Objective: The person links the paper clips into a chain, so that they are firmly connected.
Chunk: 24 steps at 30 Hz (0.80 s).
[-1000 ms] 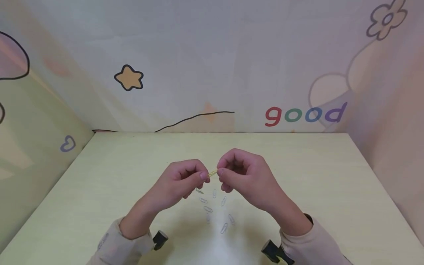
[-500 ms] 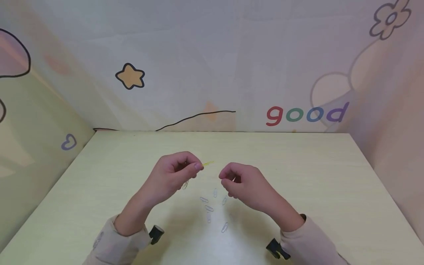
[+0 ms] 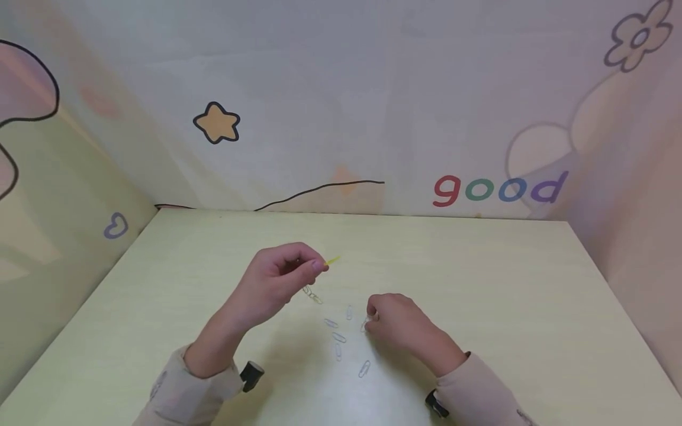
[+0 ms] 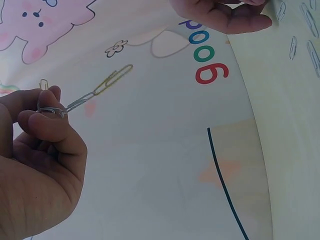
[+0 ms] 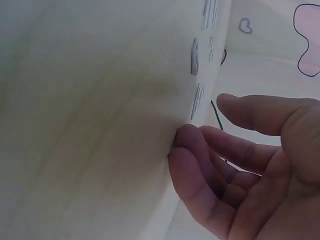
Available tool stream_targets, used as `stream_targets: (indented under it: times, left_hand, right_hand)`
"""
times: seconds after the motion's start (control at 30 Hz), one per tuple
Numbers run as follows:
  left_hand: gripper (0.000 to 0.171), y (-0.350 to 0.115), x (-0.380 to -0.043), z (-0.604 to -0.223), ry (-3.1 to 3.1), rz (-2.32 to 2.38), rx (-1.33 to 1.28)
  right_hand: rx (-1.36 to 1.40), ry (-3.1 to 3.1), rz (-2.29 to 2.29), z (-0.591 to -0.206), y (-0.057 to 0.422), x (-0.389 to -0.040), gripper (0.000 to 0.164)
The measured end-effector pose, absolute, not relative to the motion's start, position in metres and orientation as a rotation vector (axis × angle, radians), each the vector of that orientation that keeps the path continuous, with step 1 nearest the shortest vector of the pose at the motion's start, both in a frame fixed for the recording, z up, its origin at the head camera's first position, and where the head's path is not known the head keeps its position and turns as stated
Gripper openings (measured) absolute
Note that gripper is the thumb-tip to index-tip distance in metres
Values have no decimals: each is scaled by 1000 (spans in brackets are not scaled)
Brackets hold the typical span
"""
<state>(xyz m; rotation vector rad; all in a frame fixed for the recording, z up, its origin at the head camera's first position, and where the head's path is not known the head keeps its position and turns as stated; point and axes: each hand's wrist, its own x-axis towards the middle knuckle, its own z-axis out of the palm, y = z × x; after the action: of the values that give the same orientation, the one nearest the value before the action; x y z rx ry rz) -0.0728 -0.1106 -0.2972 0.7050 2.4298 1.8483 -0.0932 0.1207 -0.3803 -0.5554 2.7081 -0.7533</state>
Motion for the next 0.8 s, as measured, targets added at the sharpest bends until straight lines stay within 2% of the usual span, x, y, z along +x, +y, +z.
stream_targets:
  times: [0.13, 0.4, 0.8]
  left_hand:
    - [10, -110, -74, -299, 2449, 1827, 693]
    - [10, -109, -73, -299, 2458, 1795, 660]
    - [9, -109, -73, -301, 2456, 1786, 672]
  right_hand:
    - [-576, 2745, -703, -382, 116, -94, 8]
    - [-582, 2833, -501, -382, 105, -89, 24]
    - [-647, 2839, -421, -385, 102, -91, 25]
